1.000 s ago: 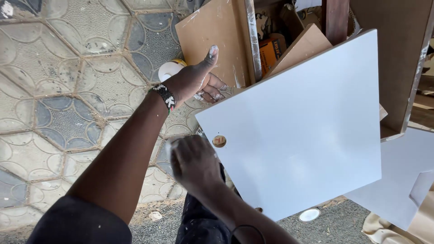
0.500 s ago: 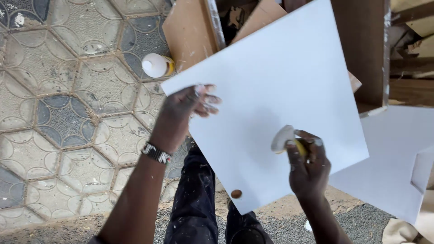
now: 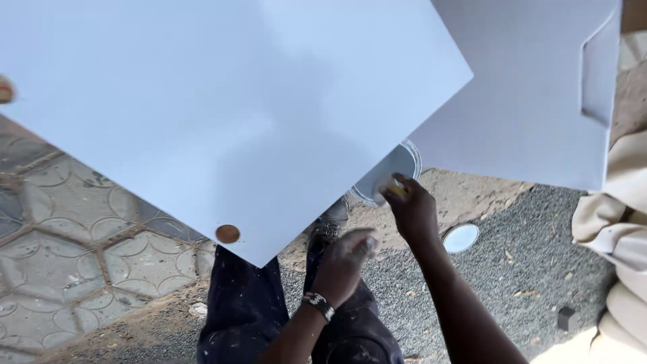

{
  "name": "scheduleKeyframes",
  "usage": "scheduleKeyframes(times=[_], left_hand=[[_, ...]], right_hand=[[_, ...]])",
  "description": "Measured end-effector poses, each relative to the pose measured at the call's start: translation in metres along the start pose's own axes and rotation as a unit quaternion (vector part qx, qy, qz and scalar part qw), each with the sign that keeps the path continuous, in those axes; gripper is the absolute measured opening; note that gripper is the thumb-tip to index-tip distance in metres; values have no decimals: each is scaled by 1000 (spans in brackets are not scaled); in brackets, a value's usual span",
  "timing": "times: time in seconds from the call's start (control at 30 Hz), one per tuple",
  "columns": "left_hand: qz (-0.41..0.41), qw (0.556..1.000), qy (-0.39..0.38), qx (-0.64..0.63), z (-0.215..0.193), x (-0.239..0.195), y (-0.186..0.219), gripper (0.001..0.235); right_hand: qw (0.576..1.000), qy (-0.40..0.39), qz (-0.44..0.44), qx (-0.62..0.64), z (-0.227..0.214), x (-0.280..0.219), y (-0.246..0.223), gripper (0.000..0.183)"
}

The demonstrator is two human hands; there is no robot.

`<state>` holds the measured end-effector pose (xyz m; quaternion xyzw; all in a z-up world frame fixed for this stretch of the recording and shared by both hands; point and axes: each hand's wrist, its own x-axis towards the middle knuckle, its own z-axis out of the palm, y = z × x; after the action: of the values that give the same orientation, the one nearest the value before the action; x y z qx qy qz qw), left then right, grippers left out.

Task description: The person sits on a tiled floor and applies white paint to a wooden frame using a sponge. They then move to a large white board and continue applying white paint with the sponge, repeatedly dipping it into a bucket.

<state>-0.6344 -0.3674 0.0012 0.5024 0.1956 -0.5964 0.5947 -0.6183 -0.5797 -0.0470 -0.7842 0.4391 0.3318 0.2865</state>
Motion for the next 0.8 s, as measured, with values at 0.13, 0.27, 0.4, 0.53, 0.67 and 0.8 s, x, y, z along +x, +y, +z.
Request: scheduleKeyframes(times=[0.13, 0.27, 0.4, 0.53, 0.67, 0.8], left_hand=[[65, 989, 122, 49, -29, 51, -35, 44], [230, 857, 144, 438, -66, 122, -117, 42], [209, 825, 146, 505, -73, 138, -117, 60], [209, 849, 115, 471, -72, 141, -112, 66], [198, 870, 98, 442, -76, 156, -124, 69], [197, 884, 103, 411, -75, 167, -132, 65]], right_hand=[[998, 53, -11, 27, 83, 96, 42, 49], [994, 106, 13, -26, 121, 154, 48, 34], [994, 110, 4, -11, 138, 193, 62, 24], [996, 85, -6, -37, 152, 218, 71, 19], [976, 47, -53, -207, 157, 236, 75, 20], [973, -45, -26, -224, 112, 190, 40, 24]])
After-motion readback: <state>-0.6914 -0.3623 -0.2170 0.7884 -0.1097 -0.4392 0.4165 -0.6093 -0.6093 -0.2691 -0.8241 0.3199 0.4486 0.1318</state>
